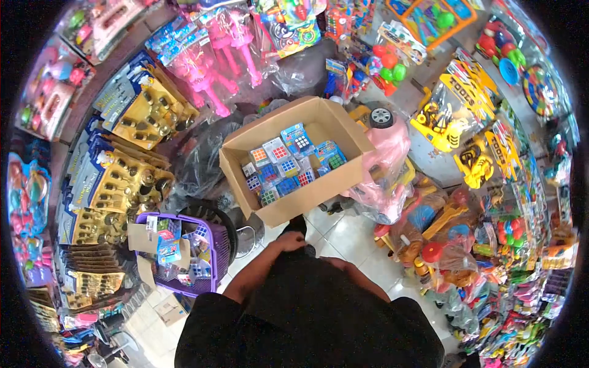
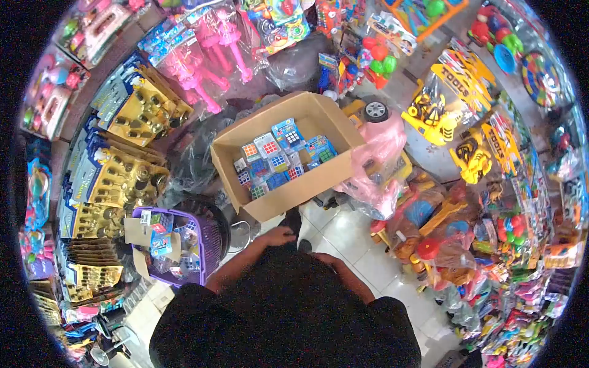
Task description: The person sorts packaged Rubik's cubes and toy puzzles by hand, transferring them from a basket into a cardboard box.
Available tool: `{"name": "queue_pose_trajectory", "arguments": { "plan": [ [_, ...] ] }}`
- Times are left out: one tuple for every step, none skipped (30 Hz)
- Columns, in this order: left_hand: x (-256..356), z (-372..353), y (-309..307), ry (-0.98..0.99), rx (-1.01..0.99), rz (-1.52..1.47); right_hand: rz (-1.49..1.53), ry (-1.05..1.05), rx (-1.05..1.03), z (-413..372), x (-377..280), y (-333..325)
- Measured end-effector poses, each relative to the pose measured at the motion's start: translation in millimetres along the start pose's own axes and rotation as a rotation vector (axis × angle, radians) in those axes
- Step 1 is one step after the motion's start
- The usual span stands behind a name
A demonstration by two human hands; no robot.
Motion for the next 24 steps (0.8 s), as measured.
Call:
{"name": "queue_pose_trajectory", "arguments": {
  "plan": [
    [-24, 1, 44, -0.092, -0.135, 0.119, 0.144, 0.021, -0.039, 6, 15, 2],
    [-40, -3, 72, -0.189, -0.273, 0.231, 0.193, 0.077, -0.06, 5, 23, 9],
    [-23, -27, 67, -0.294, -0.292, 0.22, 0.239, 0.139, -0.083, 4, 30, 17],
    [-24, -37, 71, -0.326, -0.239, 0.128, 0.283, 0.207, -0.108, 1, 35, 25],
    [-25, -52, 79, -0.36, -0.19, 0.033, 0.151, 0.142, -0.159, -2, 39, 31],
    [-28, -68, 89, -0.397, -0.139, -0.064, 0.019, 0.078, -0.213, -5, 38, 34],
    [-32, -81, 97, -0.377, -0.073, -0.153, -0.016, 0.082, -0.202, -7, 38, 41],
    [-35, -95, 105, -0.37, -0.033, -0.193, -0.051, 0.087, -0.192, -10, 38, 50],
    [-39, -110, 115, -0.363, 0.015, -0.232, 0.007, 0.161, -0.115, -13, 34, 59],
    [-36, -127, 115, -0.357, 0.064, -0.27, 0.063, 0.234, -0.036, -7, 42, 64],
    [-32, -145, 120, -0.415, 0.1, -0.268, -0.002, 0.2, -0.113, 0, 48, 68],
    [-30, -161, 122, -0.456, 0.099, -0.286, -0.061, 0.167, -0.189, 23, 75, 56],
    [-28, -176, 126, -0.493, 0.097, -0.303, -0.118, 0.133, -0.262, 43, 97, 46],
    [-29, -189, 132, -0.526, 0.095, -0.321, -0.207, 0.097, -0.316, 57, 109, 38],
    [-33, -201, 142, -0.551, 0.123, -0.312, -0.296, 0.062, -0.368, 62, 109, 37],
    [-36, -213, 153, -0.577, 0.151, -0.304, -0.386, 0.027, -0.422, 68, 110, 40],
    [-39, -226, 164, -0.603, 0.178, -0.297, -0.362, 0.219, -0.229, 77, 114, 45],
    [-45, -238, 177, -0.623, 0.135, -0.279, -0.357, 0.255, -0.202, 65, 95, 62],
    [-52, -247, 189, -0.64, 0.093, -0.259, -0.352, 0.289, -0.173, 51, 75, 76],
    [-62, -257, 199, -0.656, 0.049, -0.239, -0.346, 0.321, -0.142, 40, 54, 93],
    [-70, -266, 209, -0.531, -0.025, -0.191, -0.367, 0.339, -0.138, 41, 48, 103],
    [-78, -275, 219, -0.403, -0.099, -0.141, -0.387, 0.357, -0.131, 40, 43, 114],
    [-88, -283, 226, -0.273, -0.168, -0.085, -0.407, 0.37, -0.122, 39, 38, 126],
    [-107, -287, 247, -0.188, -0.075, -0.064, -0.426, 0.352, -0.091, 43, 36, 137]
  ]
}}
Point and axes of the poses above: each hand's wrist, its own z-axis towards the middle knuckle, its own y-axis out of the palm, x = y × z, the point moved 1 cm from there along z, towards the middle knuckle, and after that the axes turned 14 degrees about z, right-handed, at the moved point
